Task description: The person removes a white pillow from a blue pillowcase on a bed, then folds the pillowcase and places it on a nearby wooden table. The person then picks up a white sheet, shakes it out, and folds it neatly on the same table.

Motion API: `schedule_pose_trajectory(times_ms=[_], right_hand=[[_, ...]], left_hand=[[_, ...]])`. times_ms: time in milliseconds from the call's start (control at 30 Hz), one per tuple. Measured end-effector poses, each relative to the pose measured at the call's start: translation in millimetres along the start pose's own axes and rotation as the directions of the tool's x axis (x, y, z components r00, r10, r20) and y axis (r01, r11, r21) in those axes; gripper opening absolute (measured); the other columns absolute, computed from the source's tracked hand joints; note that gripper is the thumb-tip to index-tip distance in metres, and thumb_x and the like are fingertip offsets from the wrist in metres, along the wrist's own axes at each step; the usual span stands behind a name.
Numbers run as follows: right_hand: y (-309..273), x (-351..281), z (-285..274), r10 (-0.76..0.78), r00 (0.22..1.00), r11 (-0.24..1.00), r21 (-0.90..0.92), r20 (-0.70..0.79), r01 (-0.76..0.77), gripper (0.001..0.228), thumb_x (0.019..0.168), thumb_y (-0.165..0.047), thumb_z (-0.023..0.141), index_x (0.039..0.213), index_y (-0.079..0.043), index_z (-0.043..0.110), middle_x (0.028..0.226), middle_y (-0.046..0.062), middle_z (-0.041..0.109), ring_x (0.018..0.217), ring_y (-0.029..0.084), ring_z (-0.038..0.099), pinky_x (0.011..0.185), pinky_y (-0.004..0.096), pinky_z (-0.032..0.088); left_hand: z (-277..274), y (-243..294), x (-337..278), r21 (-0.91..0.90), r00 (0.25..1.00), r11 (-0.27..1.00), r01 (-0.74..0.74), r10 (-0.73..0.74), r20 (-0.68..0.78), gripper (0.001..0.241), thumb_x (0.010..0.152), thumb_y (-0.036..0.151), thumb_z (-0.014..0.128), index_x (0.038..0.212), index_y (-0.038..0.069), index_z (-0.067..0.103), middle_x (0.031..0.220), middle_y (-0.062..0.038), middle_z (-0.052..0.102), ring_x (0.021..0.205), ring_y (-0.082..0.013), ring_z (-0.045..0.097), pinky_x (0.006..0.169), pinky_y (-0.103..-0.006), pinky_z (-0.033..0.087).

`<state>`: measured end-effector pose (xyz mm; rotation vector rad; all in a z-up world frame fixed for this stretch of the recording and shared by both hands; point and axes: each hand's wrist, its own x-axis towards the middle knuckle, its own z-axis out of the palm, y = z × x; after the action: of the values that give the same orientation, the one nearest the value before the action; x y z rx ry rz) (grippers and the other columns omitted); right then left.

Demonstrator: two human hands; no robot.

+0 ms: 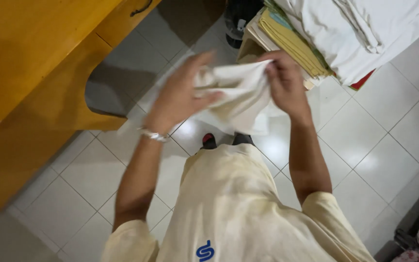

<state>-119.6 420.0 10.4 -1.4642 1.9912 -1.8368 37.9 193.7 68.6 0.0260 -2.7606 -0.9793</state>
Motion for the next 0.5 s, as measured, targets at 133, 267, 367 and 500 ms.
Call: schedule_pose_trajectory(times_ms=[133,267,367,500], right_hand=[[-40.0,11.8,9.6,0.097,0.991,0.982,0.152,0.092,-0.110,0.013,0.110,-0.002,0.055,0.122,0.001,0.052,0.104,0.009,0.061,0.085,0.011,0.056,0.075,0.022,0.046],[-31.2,6.9,-9.1,0.124,0.992,0.959,0.263,-0.036,-0.110,0.032,0.105,0.008,0.060,0.126,-0.004,0.040,0.108,0.011,0.057,0.090,0.018,0.064,0.077,0.024,0.052],[-12.1,-7.1,-21.6,0.154,0.988,0.931,0.339,-0.023,-0.137,0.039,0.099,0.009,0.066,0.124,-0.006,0.040,0.109,0.009,0.055,0.097,0.018,0.064,0.086,0.026,0.053],[28.2,-42.6,-28.5,0.268,0.963,0.958,0.096,0.024,-0.269,0.024,0.090,0.001,0.076,0.105,-0.004,0.058,0.110,0.007,0.057,0.102,0.021,0.063,0.105,0.035,0.057]], left_hand=[[26.9,33.8,30.4,-0.082,0.970,0.967,-0.241,0.240,-0.020,0.073,0.090,0.029,0.080,0.146,0.002,0.043,0.141,-0.019,0.060,0.117,-0.0297,0.068,0.096,-0.0365,0.057],[47.2,42.5,49.5,-0.022,0.942,0.952,-0.306,0.299,-0.149,0.043,0.093,0.011,0.073,0.133,0.010,0.057,0.114,-0.009,0.072,0.085,-0.0215,0.072,0.075,-0.0340,0.059],[60.7,36.8,55.8,0.053,0.921,0.947,-0.317,0.321,-0.222,0.038,0.093,0.009,0.072,0.130,0.011,0.062,0.101,-0.007,0.077,0.068,-0.0162,0.069,0.062,-0.0310,0.057],[42.8,45.2,58.4,-0.071,0.915,0.959,-0.273,0.237,-0.327,0.020,0.092,0.012,0.072,0.108,0.000,0.074,0.083,-0.011,0.077,0.047,-0.0119,0.055,0.042,-0.0259,0.042]])
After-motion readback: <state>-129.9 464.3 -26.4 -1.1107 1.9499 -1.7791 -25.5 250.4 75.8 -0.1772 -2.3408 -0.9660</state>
